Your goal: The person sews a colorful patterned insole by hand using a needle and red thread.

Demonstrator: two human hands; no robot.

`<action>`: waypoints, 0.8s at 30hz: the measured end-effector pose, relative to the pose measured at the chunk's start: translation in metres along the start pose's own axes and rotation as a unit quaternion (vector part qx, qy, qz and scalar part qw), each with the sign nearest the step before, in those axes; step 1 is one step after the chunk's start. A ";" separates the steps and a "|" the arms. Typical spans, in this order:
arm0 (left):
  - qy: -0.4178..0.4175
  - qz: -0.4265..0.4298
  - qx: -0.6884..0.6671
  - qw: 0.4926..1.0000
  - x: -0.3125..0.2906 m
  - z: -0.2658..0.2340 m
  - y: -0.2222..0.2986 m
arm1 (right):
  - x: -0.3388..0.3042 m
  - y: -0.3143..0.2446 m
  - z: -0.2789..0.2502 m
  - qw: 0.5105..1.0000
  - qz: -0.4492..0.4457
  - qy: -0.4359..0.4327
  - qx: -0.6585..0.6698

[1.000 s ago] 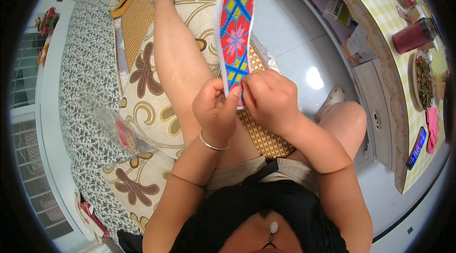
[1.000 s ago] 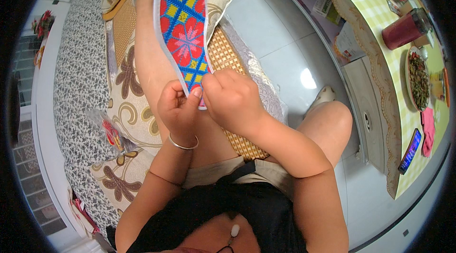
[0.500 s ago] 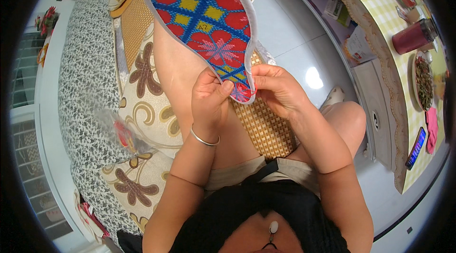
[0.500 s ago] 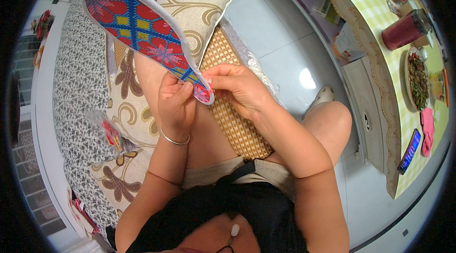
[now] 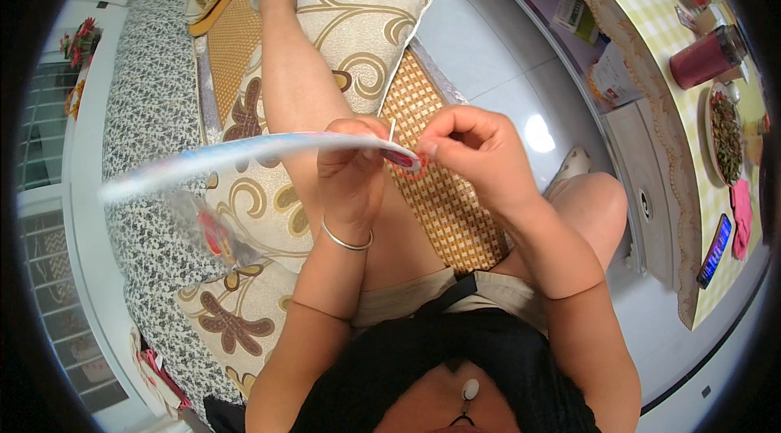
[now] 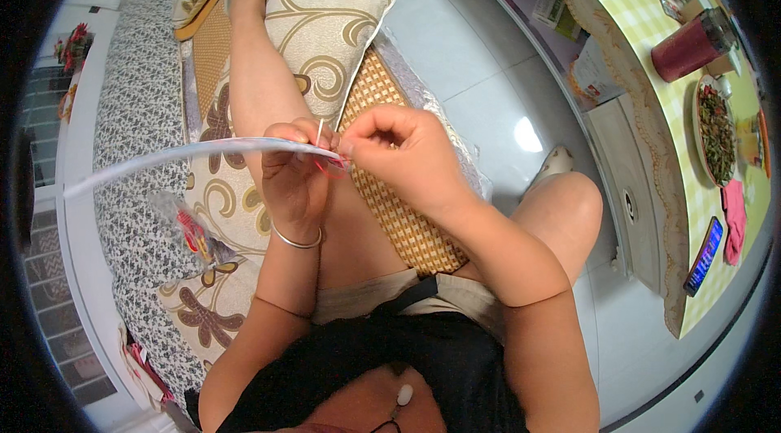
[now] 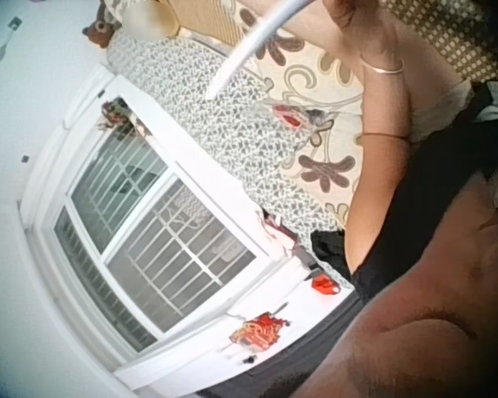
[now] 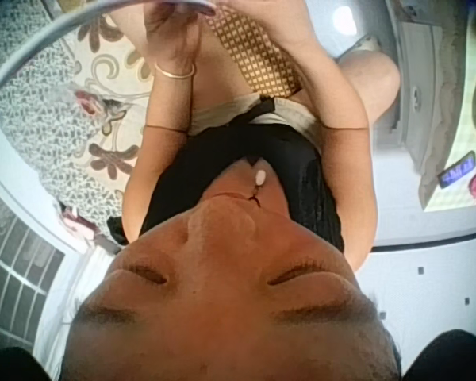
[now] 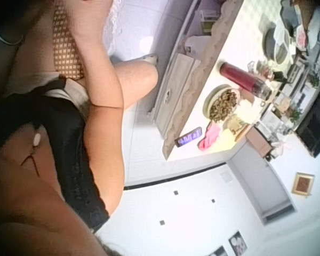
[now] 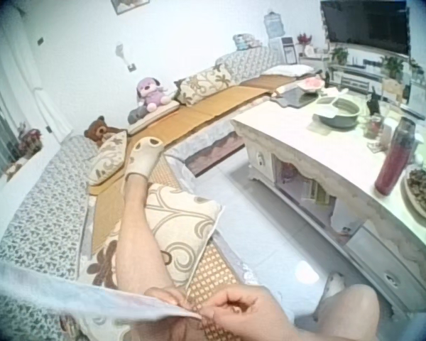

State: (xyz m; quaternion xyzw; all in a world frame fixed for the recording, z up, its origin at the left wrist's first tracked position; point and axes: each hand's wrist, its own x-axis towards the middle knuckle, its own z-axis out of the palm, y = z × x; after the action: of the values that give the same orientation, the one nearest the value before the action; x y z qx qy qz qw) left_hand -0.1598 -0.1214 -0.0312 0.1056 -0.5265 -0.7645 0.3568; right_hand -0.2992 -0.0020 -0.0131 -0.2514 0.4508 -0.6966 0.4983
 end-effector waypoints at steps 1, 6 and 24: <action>0.020 0.000 -0.056 0.998 0.002 0.012 0.005 | 0.002 -0.002 -0.006 1.000 -0.024 0.009 0.015; -0.034 -0.030 -0.152 0.987 0.007 0.003 0.009 | 0.009 -0.010 -0.015 0.985 -0.121 0.120 -0.004; -0.034 -0.117 -0.169 0.978 -0.007 -0.006 -0.006 | 0.031 0.026 -0.021 0.925 0.020 0.057 0.374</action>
State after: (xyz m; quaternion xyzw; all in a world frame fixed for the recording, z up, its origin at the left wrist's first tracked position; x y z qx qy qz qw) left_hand -0.1544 -0.1198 -0.0406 0.0786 -0.3859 -0.8817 0.2598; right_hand -0.3152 -0.0250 -0.0490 0.0027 0.1898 -0.8180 0.5430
